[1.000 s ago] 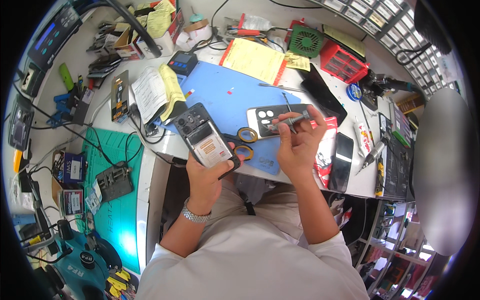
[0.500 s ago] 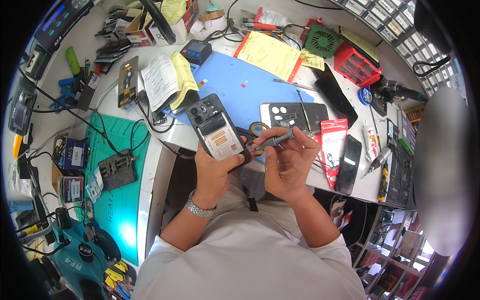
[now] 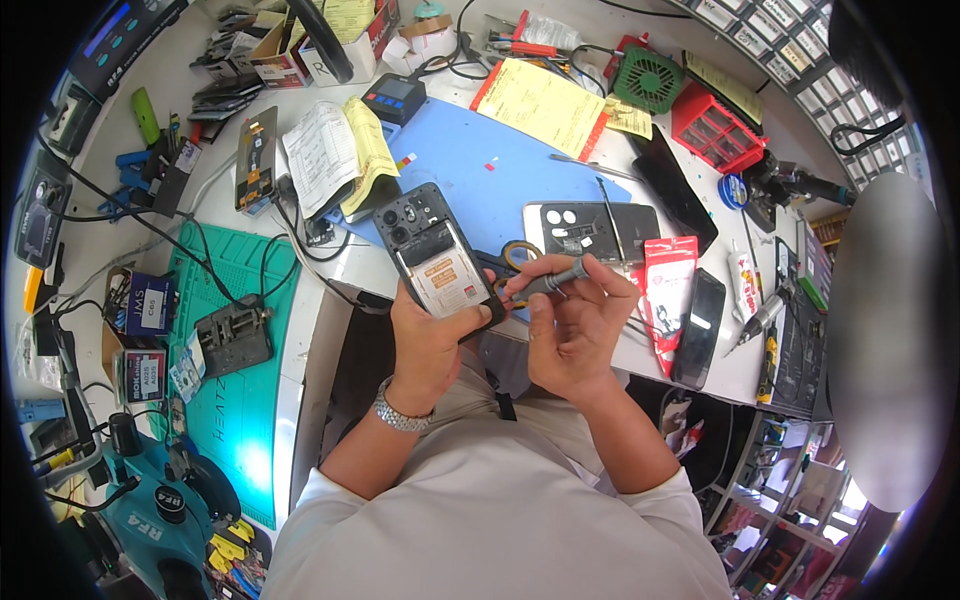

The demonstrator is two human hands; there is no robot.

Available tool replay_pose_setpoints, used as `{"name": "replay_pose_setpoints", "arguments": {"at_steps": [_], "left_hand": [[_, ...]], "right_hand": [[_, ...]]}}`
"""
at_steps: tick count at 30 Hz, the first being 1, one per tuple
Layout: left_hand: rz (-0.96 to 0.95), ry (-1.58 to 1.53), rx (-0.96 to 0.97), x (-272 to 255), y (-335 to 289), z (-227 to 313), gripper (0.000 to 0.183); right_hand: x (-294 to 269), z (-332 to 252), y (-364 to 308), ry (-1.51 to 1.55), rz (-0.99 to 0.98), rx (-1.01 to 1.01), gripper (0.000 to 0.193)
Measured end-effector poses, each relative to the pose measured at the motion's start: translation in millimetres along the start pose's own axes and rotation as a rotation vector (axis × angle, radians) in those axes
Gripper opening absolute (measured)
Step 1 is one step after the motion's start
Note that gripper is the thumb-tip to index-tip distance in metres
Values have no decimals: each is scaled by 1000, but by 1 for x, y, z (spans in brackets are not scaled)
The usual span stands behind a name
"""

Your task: The person disassembles a smartphone, removes the battery, and uses a screwdriver and tweezers to adjust internal components. They then reassemble the phone and connect a charging cable to test it.

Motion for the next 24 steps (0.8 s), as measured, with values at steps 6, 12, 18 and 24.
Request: {"name": "replay_pose_setpoints", "arguments": {"at_steps": [6,12,18,24], "left_hand": [[33,23,28,-4,-1,1,57],[71,153,199,-14,2,29,58],[111,205,207,-33,3,20,62],[116,147,189,-30,4,20,61]], "right_hand": [[6,-15,9,-64,-88,-77,53],[14,-32,18,-232,-160,-253,48],[27,-10,24,-212,-110,-153,49],[20,-5,14,-286,-83,-143,43]]}}
Point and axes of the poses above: each hand's wrist, its own y-axis towards the middle knuckle, its own x-axis out of the palm, z = x × y, the point moved 7 cm from there along y, towards the middle knuckle, and after that the axes turned 5 degrees about -x, right-handed, at the moved point
